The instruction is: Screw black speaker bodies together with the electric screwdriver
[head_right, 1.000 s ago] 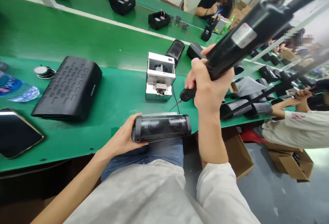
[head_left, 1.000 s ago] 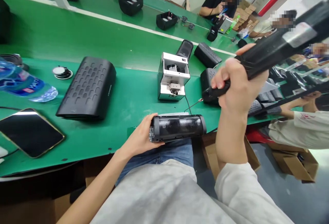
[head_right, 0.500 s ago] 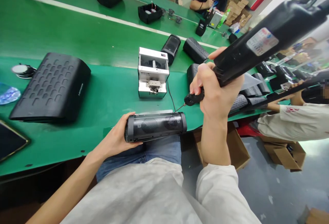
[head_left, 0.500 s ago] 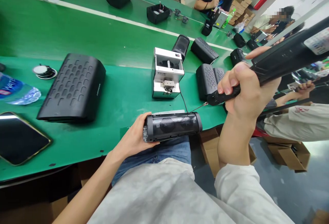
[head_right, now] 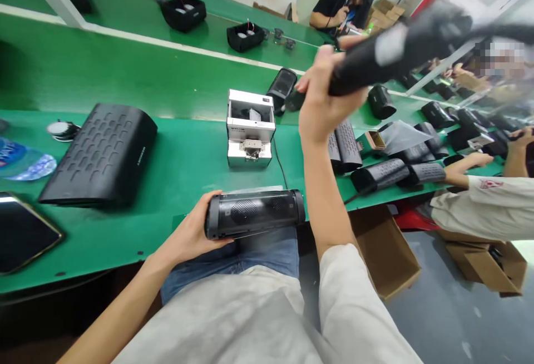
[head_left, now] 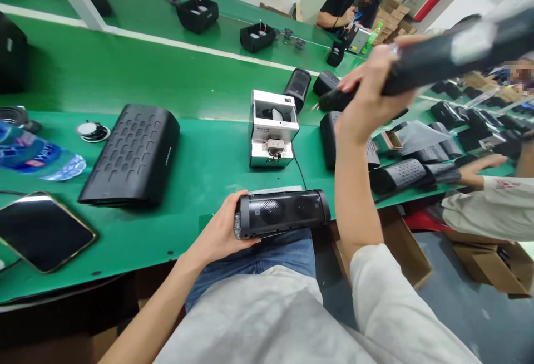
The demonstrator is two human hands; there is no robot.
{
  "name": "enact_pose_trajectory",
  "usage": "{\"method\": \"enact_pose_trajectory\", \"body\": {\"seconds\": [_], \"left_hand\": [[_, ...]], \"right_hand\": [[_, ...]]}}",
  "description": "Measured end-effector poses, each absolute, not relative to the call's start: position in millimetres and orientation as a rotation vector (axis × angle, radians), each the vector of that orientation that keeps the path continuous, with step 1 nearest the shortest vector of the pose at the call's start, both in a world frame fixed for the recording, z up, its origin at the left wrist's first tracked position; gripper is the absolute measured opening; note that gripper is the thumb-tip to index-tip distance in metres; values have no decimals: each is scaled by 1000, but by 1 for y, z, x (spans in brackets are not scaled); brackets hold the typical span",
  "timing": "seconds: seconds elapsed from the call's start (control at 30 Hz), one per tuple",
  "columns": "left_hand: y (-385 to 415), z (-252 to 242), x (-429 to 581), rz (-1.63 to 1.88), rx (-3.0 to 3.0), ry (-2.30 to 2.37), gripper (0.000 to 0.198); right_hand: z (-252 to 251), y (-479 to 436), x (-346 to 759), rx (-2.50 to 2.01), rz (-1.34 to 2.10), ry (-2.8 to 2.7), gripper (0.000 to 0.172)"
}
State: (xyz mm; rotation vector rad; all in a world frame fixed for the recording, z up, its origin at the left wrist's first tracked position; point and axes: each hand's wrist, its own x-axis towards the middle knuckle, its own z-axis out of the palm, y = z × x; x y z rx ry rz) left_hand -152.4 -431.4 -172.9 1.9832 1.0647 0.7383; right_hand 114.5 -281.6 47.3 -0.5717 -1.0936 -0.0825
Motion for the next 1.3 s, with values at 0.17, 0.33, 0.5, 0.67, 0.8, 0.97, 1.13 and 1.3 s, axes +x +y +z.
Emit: {"method": "enact_pose_trajectory", "body": {"seconds": [0.17, 0.33, 0.5, 0.67, 0.8, 0.97, 1.13, 1.3], "left_hand": [[-433, -172, -152, 733, 1982, 1047, 105], [-432, -174, -153, 734, 1987, 1041, 108], [-432, -178, -153, 735, 1992, 1024, 110], [-432, -179, -153, 743, 1985, 1032, 110], [-432, -179, -153, 729, 1986, 1023, 111], [-432, -180, -153, 726, 1975, 1037, 111], [-432, -181, -153, 754, 1977, 1032, 111], [-431, -179, -154, 745, 1970, 1039, 111]], "right_hand": [[58, -307, 97, -520, -4, -1110, 25], [45, -315, 80, -569, 328, -1288, 25], [15, -289, 68, -729, 385, -1279, 39], [14, -285, 69, -768, 361, -1263, 44], [19, -290, 69, -776, 313, -1245, 47], [11, -273, 67, -722, 284, -1234, 46], [7, -264, 70, -678, 289, -1239, 34], [8, -272, 71, -749, 365, -1255, 32]]}}
